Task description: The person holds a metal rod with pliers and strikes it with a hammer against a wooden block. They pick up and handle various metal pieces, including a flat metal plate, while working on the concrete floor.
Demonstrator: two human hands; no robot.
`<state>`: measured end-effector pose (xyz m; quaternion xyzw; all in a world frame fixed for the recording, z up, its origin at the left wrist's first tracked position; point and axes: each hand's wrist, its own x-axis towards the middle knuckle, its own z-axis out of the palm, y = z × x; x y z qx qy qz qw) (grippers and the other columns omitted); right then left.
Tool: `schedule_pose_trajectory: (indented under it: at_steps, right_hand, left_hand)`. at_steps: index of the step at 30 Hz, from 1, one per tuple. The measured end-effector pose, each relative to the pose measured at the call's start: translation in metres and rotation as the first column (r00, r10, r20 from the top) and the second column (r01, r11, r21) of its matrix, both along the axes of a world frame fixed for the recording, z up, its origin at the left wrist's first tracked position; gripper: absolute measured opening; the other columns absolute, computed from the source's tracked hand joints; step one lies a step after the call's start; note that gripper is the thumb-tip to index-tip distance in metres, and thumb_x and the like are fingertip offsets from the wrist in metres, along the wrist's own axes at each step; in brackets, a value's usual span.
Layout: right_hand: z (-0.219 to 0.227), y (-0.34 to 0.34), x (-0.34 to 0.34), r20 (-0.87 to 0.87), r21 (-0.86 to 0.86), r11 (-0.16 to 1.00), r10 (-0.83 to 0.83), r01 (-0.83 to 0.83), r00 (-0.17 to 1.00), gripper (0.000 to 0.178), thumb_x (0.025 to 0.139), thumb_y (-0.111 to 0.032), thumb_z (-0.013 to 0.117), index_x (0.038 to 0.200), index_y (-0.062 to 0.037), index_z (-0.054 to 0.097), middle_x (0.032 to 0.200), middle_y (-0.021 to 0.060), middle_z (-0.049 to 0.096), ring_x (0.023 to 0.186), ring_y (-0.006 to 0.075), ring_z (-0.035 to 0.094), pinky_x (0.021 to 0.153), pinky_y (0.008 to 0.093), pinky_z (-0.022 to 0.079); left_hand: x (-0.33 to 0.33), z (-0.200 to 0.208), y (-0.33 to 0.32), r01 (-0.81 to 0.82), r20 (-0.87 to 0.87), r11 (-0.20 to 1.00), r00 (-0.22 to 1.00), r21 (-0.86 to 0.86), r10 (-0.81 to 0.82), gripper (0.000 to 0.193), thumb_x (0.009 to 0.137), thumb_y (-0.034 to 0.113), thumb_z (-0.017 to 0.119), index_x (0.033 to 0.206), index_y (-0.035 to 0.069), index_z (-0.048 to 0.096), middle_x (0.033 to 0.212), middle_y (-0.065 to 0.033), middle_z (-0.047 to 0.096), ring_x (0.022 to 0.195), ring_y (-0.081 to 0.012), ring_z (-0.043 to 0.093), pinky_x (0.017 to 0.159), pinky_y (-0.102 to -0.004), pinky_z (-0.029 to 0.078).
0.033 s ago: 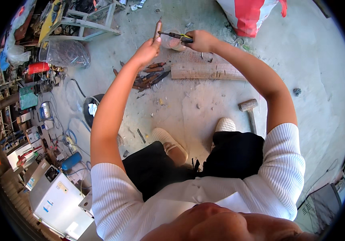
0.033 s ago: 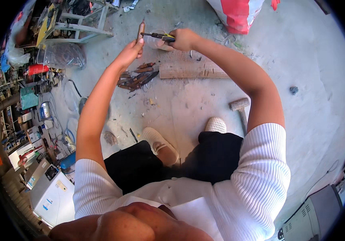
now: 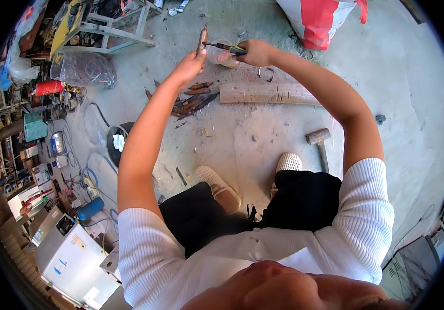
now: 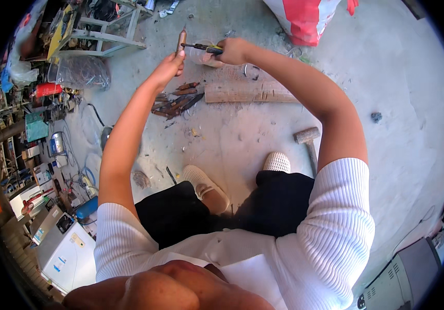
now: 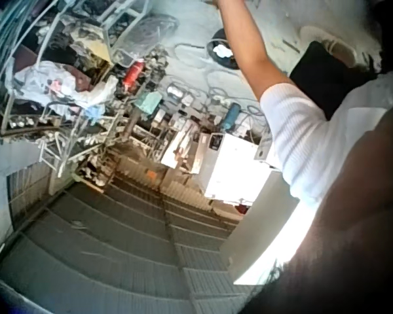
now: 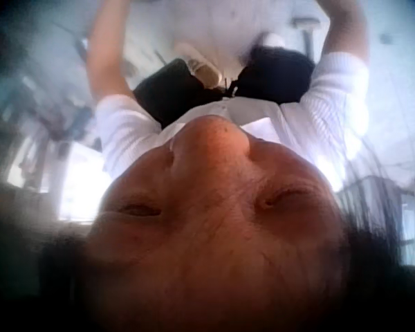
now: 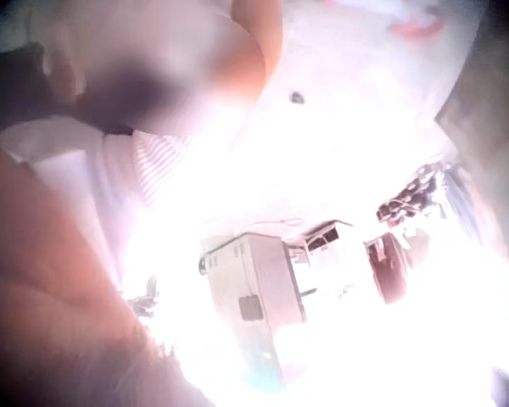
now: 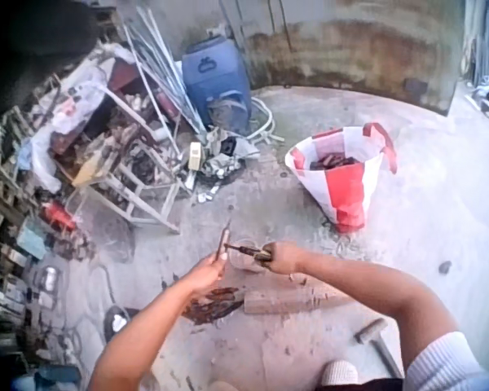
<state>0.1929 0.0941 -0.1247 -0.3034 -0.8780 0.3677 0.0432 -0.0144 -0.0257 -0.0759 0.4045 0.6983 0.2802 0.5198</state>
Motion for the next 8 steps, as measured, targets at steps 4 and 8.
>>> schedule_pose_trajectory:
  at_steps: [4, 8]
  right_hand:
    - [0.020, 0.004, -0.014, 0.284, -0.193, 0.981, 0.054, 0.001, 0.957, 0.050, 0.078, -0.044, 0.061, 0.104, -0.0010, 0.064, 0.096, 0.0191, 0.065, 0.092, 0.0338, 0.060, 0.080, 0.0414, 0.045]
    - [0.010, 0.001, -0.012, 0.415, -0.302, 0.946, 0.021, 0.116, 0.910, 0.055, 0.078, -0.046, 0.063, 0.112, -0.0030, 0.064, 0.110, 0.0226, 0.062, 0.104, 0.0305, 0.058, 0.087, 0.0396, 0.044]
  left_hand:
    - [-0.003, -0.021, 0.005, -0.093, 0.071, 0.993, 0.993, -0.075, 0.099, 0.034, 0.098, 0.043, 0.045, 0.093, 0.009, 0.045, 0.071, 0.0049, 0.039, 0.063, -0.0072, 0.037, 0.058, -0.0222, 0.034]
    - [-0.005, -0.051, 0.010, -0.064, 0.113, 0.995, 0.991, -0.074, 0.073, 0.034, 0.098, 0.044, 0.045, 0.097, 0.010, 0.046, 0.073, 0.0037, 0.039, 0.063, -0.0075, 0.037, 0.057, -0.0226, 0.034]
